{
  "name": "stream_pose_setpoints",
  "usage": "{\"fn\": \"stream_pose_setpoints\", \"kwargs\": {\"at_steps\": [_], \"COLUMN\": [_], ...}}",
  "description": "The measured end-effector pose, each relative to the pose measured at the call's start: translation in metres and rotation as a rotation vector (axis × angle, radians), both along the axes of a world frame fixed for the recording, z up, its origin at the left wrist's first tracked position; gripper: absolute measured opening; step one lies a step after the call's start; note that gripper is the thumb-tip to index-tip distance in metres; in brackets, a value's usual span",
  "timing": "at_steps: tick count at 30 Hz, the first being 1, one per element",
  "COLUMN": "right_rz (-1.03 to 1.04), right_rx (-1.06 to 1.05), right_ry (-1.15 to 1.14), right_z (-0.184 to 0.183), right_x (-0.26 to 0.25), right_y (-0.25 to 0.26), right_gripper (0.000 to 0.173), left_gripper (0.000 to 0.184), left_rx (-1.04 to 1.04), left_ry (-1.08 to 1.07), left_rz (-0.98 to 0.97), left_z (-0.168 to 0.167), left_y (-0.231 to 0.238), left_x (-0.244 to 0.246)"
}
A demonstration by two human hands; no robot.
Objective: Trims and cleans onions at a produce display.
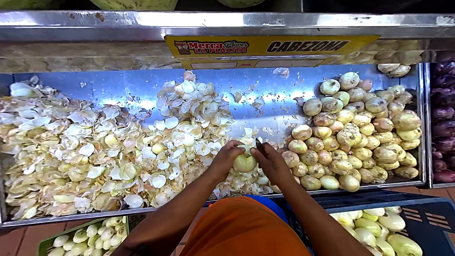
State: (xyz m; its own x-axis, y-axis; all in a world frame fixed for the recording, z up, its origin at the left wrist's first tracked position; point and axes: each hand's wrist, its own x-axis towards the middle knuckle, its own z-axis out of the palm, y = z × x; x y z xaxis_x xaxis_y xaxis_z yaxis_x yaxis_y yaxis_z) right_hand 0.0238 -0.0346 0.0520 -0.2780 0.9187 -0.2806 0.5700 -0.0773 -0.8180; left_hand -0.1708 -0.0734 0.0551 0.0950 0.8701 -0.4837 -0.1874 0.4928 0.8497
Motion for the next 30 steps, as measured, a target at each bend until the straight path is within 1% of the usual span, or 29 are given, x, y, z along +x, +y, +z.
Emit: {"fn": "stream_pose_setpoints", "kwargs": {"at_steps": [2, 3, 4, 5, 8, 9, 11, 13, 17, 19, 21, 24, 26, 28, 29, 30], "right_rz": [-0.033, -0.016, 0.016, 0.067, 0.219, 0.254, 0.304, 0.356, 0.412, 0.463, 0.606, 0.874, 0.972, 0.993, 0.945, 0.852], "right_rx": [-0.015, -0.008, -0.010, -0.018, 0.025, 0.066, 0.184, 0.368, 0.753, 0.847, 0.800, 0.606, 0.544, 0.500, 0.498, 0.493], "right_ry": [0.072, 0.080, 0.061, 0.019, -0.077, -0.105, -0.193, -0.270, -0.380, -0.424, -0.440, -0.417, -0.399, -0.357, -0.313, -0.265], "right_z": [-0.005, -0.004, -0.003, -0.002, 0.001, 0.002, 0.010, 0.018, 0.017, 0.014, 0.014, 0.025, 0.032, 0.037, 0.038, 0.039], "right_x": [-0.006, -0.006, -0.005, -0.002, 0.014, 0.018, 0.021, 0.022, 0.020, 0.018, 0.016, 0.013, 0.011, 0.011, 0.013, 0.016], "right_y": [-0.015, -0.022, -0.027, -0.029, -0.024, -0.020, -0.011, -0.004, 0.002, -0.002, -0.011, -0.023, -0.029, -0.033, -0.032, -0.029], "right_gripper": [0.047, 0.051, 0.056, 0.057, 0.044, 0.044, 0.052, 0.058, 0.063, 0.063, 0.063, 0.068, 0.070, 0.069, 0.064, 0.055], "left_gripper": [0.033, 0.035, 0.036, 0.036, 0.037, 0.036, 0.038, 0.040, 0.040, 0.042, 0.043, 0.042, 0.046, 0.050, 0.054, 0.060], "left_rx": [-0.001, -0.010, -0.023, -0.044, -0.100, -0.104, -0.140, -0.213, -0.313, -0.349, -0.360, -0.367, -0.362, -0.347, -0.336, -0.320], "left_ry": [-0.004, -0.012, -0.022, -0.036, -0.088, -0.095, -0.127, -0.167, -0.236, -0.318, -0.376, -0.409, -0.417, -0.415, -0.412, -0.406], "left_rz": [0.078, 0.110, 0.133, 0.154, 0.193, 0.190, 0.169, 0.155, 0.134, 0.149, 0.182, 0.199, 0.208, 0.207, 0.193, 0.169], "left_z": [-0.001, -0.002, -0.002, 0.000, 0.005, 0.003, 0.007, 0.018, 0.021, 0.017, 0.013, 0.009, 0.009, 0.009, 0.009, 0.010], "left_y": [-0.002, -0.001, -0.001, 0.000, 0.005, 0.008, 0.009, 0.008, 0.011, 0.011, 0.008, 0.008, 0.009, 0.010, 0.011, 0.012], "left_x": [0.002, 0.001, 0.000, -0.001, -0.006, -0.007, -0.006, -0.002, 0.004, 0.003, 0.002, 0.001, -0.001, -0.004, -0.006, -0.007]}}
